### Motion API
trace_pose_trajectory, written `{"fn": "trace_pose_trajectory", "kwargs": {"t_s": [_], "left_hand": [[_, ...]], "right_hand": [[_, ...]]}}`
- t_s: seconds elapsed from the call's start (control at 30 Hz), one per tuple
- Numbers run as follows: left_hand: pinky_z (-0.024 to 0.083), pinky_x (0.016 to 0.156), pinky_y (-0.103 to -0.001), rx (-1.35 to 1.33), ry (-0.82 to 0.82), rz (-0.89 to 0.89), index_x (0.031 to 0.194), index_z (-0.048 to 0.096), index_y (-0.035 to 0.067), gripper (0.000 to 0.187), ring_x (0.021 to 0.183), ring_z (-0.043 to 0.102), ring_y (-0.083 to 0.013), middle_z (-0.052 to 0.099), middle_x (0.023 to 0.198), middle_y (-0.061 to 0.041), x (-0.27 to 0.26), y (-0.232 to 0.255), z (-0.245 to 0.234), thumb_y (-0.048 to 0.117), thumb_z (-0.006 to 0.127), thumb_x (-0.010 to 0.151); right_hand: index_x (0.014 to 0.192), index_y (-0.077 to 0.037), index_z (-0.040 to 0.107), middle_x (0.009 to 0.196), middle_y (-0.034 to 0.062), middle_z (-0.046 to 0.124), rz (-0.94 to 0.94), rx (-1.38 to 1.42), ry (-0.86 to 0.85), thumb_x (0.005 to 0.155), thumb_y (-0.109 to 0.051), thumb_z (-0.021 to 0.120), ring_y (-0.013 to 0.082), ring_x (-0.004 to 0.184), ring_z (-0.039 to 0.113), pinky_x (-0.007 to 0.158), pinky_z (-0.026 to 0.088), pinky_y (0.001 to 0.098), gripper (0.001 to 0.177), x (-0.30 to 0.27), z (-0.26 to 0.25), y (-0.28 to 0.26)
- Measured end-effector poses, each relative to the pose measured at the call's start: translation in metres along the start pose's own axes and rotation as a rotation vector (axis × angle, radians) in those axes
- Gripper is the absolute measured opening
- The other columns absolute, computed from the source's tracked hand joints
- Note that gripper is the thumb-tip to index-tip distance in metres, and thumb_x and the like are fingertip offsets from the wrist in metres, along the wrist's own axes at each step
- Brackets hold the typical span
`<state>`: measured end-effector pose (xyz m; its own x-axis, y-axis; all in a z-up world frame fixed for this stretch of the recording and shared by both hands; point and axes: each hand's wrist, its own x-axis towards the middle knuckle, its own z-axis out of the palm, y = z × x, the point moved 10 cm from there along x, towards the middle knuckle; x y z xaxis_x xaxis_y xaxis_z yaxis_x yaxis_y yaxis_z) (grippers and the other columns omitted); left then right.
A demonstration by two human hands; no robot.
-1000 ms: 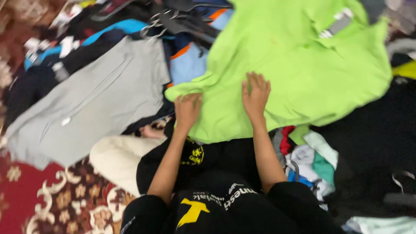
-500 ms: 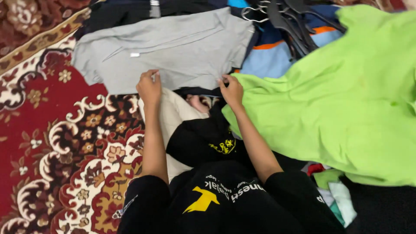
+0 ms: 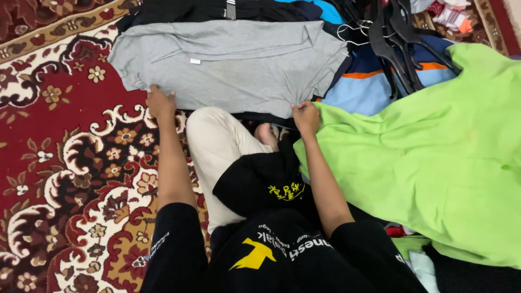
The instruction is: Hanging various shirts on plastic hangers while sitting on a rug
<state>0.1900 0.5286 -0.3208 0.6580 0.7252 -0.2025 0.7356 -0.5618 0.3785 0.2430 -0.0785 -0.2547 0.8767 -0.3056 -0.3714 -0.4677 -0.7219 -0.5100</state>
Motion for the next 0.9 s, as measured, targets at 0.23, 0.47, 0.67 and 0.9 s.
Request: {"fn": "trace_pose_trajectory", "kwargs": {"t_s": [0.23,0.47,0.67,0.9], "left_hand": [[0.053,0.091,-0.059,0.404,-0.231,0.144,0.138,0.049,0.016,0.061,0.116,0.066,-0.0450,0.069,0.124,-0.023,0.024,0.031,0.003,0.042,0.078,0.092],[0.049,0.090,-0.064,0.328,-0.210,0.041,0.141,0.028,0.017,0.065,0.118,0.065,-0.0480,0.064,0.127,-0.025,0.010,0.000,0.021,0.057,0.061,0.101],[0.043,0.112,-0.056,-0.484,0.074,-0.173,0.137,0.042,0.003,0.076,0.130,0.056,-0.0478,0.058,0.134,-0.033,0.009,-0.047,-0.003,0.058,0.073,0.096],[0.056,0.073,-0.032,-0.655,0.556,-0.115,0.093,0.078,0.026,0.018,0.074,0.071,-0.0217,0.072,0.074,-0.003,0.032,-0.101,-0.014,0.024,0.088,0.078]], "right_hand": [[0.091,-0.026,0.068,0.089,-0.0035,0.075,-0.025,0.055,-0.016,0.085,-0.044,0.075,0.0295,0.101,0.073,0.089,0.056,0.0476,0.020,-0.002,-0.004,0.001],[0.089,-0.023,0.069,0.084,-0.0008,0.074,-0.079,0.119,0.023,0.085,-0.041,0.077,0.0307,0.096,0.073,0.085,0.057,0.0469,0.020,-0.002,-0.004,0.002],[0.090,-0.016,0.072,0.081,0.0054,0.070,-0.155,0.419,0.099,0.084,-0.030,0.080,0.0285,0.084,0.068,0.079,0.052,0.0433,0.017,0.024,0.028,0.039],[0.096,-0.015,0.064,0.092,-0.0049,0.056,-0.249,1.147,0.015,0.095,-0.013,0.072,0.0088,0.094,0.053,0.090,0.044,0.0235,0.008,-0.026,-0.030,-0.005]]}}
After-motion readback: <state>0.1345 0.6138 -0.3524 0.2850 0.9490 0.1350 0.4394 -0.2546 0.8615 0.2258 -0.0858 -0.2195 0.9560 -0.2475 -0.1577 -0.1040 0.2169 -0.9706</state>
